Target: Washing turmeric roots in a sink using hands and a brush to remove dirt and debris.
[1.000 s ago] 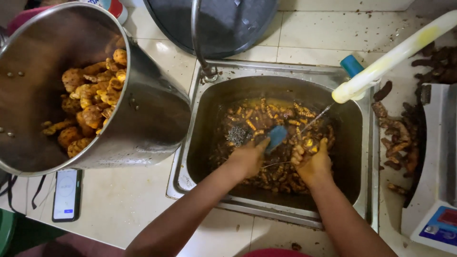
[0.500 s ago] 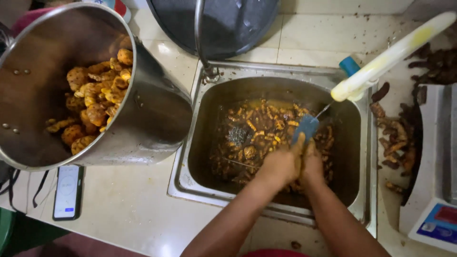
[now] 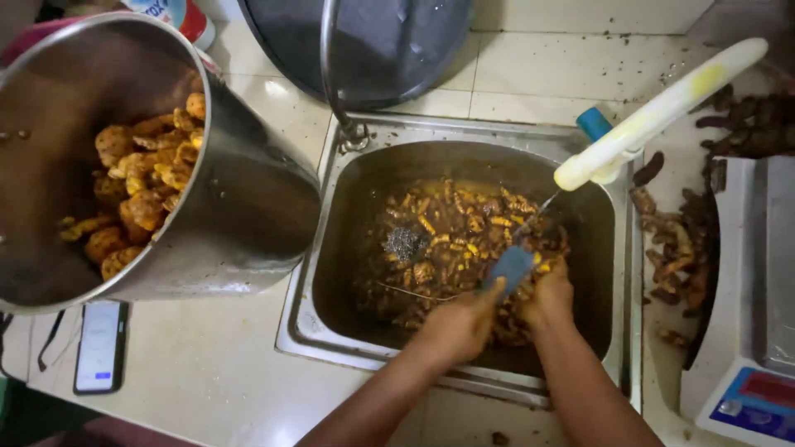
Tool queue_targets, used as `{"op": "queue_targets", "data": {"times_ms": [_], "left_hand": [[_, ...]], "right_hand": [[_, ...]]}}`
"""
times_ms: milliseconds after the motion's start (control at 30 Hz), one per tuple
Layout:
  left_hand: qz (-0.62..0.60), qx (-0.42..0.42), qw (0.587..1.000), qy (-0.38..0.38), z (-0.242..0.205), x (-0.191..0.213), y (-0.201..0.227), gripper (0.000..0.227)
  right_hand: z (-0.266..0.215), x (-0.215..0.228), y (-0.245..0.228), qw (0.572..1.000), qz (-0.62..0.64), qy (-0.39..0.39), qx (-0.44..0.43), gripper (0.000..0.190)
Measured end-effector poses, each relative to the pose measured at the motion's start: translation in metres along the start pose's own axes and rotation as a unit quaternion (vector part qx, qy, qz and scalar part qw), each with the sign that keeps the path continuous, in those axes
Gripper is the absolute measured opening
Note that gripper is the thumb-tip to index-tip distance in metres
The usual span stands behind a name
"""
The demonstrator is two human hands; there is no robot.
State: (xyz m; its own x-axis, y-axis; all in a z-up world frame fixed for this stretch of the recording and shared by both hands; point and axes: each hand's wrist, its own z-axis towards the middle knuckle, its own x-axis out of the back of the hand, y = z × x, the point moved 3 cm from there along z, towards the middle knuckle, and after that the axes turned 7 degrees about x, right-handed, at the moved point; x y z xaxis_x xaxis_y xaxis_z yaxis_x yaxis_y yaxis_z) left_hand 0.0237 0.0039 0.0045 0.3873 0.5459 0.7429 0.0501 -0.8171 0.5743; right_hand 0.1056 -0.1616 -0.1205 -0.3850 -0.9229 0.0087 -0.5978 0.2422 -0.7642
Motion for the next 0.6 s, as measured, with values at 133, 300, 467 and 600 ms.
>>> {"op": "queue_targets", "data": {"times_ms": [133,300,467,600], "left_hand": [[0.088,0.156,0.983,-0.047,0.054,0.026,-0.048,0.055],[0.036,0.261,0.963,-0.065,0.127,0.002,-0.102,0.068],[0.071,0.191,0.974,-0.098,0.116,-0.03,-0.105,0.072],[0.011,0.099,0.993,-0.055,0.023,0.046,-0.025,0.067]], "right_hand": [[-0.001,-0.015,-0.01,0.975,0.194,-0.079,-0.071,0.057],[-0.004,-0.028,-0.001,0.96,0.216,-0.142,-0.107,0.069],[-0.026,-0.031,-0.021,0.949,0.226,-0.183,-0.124,0.07],[0.003,-0.027,-0.007,0.954,0.19,-0.193,-0.131,0.061]]}}
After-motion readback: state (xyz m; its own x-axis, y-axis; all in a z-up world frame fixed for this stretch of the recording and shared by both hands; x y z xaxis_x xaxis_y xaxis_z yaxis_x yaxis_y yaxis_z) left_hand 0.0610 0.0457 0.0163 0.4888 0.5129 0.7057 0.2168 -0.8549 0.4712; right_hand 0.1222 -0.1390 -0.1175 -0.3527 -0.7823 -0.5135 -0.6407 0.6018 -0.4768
